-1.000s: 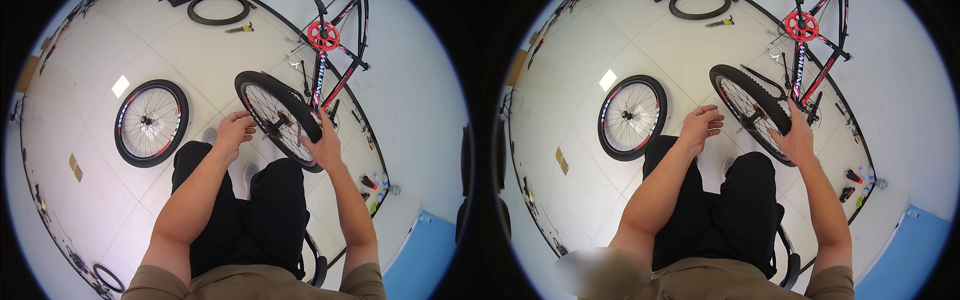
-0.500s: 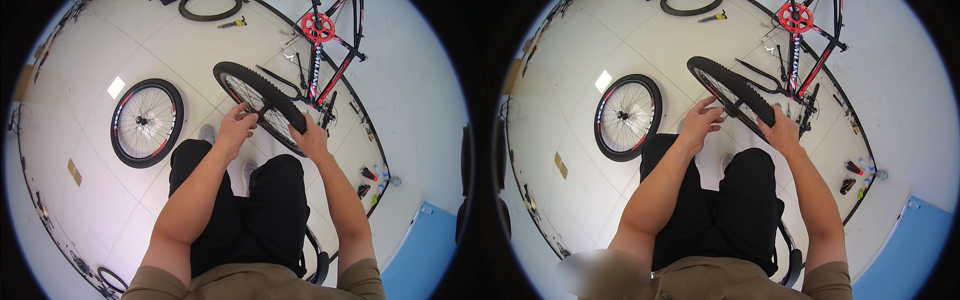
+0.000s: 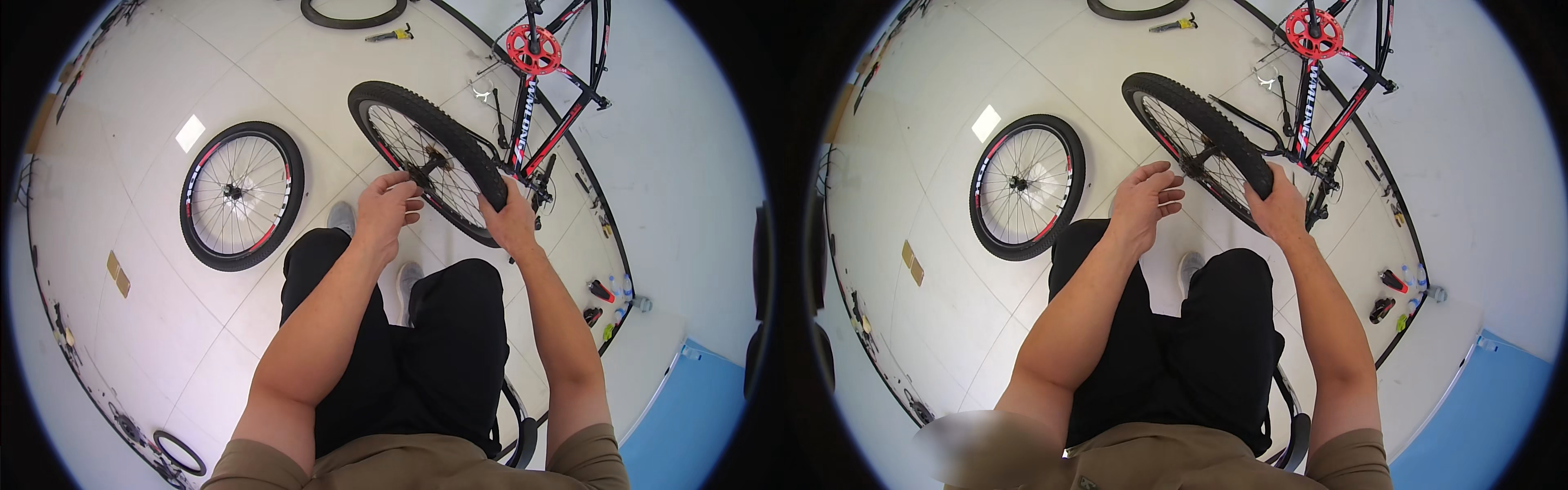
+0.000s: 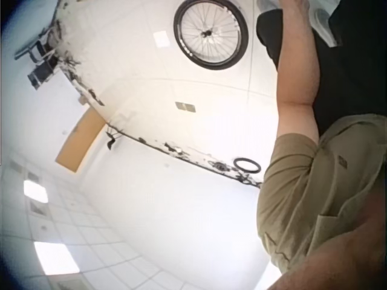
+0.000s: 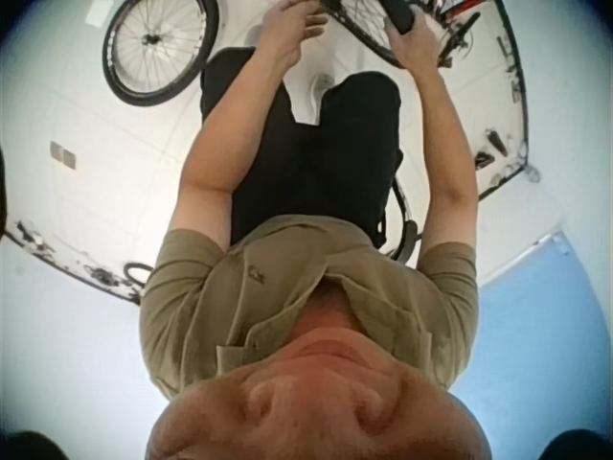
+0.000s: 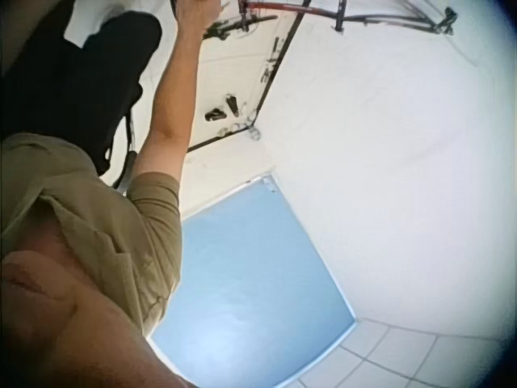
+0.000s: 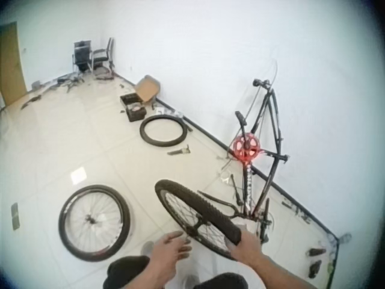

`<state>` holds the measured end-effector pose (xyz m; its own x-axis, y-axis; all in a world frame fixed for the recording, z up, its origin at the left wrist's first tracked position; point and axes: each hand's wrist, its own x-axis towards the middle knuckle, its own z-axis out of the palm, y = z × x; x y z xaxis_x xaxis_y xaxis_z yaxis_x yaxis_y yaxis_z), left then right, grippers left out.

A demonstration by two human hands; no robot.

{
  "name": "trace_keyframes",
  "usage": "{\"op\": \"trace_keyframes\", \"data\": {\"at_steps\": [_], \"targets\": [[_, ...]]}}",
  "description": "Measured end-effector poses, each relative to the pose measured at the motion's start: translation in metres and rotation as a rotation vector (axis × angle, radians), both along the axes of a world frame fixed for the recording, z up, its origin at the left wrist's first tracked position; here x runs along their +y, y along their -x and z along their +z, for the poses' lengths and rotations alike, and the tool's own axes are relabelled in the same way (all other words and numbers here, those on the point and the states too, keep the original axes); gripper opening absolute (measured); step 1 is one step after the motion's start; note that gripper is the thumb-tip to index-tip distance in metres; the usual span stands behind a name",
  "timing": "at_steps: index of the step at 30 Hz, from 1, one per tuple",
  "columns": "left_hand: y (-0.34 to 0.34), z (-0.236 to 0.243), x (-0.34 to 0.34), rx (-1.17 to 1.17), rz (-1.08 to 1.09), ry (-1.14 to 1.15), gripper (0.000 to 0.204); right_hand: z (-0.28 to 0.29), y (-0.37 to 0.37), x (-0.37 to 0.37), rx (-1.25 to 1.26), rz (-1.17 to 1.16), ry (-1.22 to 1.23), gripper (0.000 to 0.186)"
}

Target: The person removes a bicycle tire from a wheel rim by hand, inspects the tire and rim, and then attempts to reseat the tire onto the rim. The person handles the wheel and tire repeatedly throughout the clip.

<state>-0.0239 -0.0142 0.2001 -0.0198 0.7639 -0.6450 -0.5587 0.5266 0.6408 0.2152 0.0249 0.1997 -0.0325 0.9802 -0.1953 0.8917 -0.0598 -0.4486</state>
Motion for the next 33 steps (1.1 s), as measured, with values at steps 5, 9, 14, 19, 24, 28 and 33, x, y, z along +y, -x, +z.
{"op": "trace_keyframes", "data": {"at_steps": [5,9,14,19,24,28,33], "targets": [[0.000,0.001,0.001,-0.001,-0.021,0.012,0.040,0.009,0.022,0.021,-0.086,0.044,-0.044,0.049],[0.003,-0.001,0.000,0.013,-0.019,0.014,0.040,0.002,0.007,0.027,-0.101,0.099,-0.044,0.053],[0.003,-0.006,0.000,0.045,-0.020,0.038,0.040,-0.007,-0.043,-0.017,-0.029,0.023,0.017,0.048],[0.009,-0.014,-0.004,0.098,-0.004,0.056,0.040,0.002,-0.094,-0.091,0.019,-0.070,0.071,0.048],[0.015,-0.034,-0.001,0.144,-0.026,0.047,0.039,0.025,-0.163,-0.174,0.030,-0.180,0.171,0.048],[0.027,-0.047,-0.006,0.176,-0.030,0.042,0.043,0.035,-0.230,-0.244,0.009,-0.282,0.219,0.048],[0.031,-0.038,-0.008,0.195,-0.050,0.038,0.049,0.048,-0.299,-0.329,-0.016,-0.351,0.272,0.048]]}}
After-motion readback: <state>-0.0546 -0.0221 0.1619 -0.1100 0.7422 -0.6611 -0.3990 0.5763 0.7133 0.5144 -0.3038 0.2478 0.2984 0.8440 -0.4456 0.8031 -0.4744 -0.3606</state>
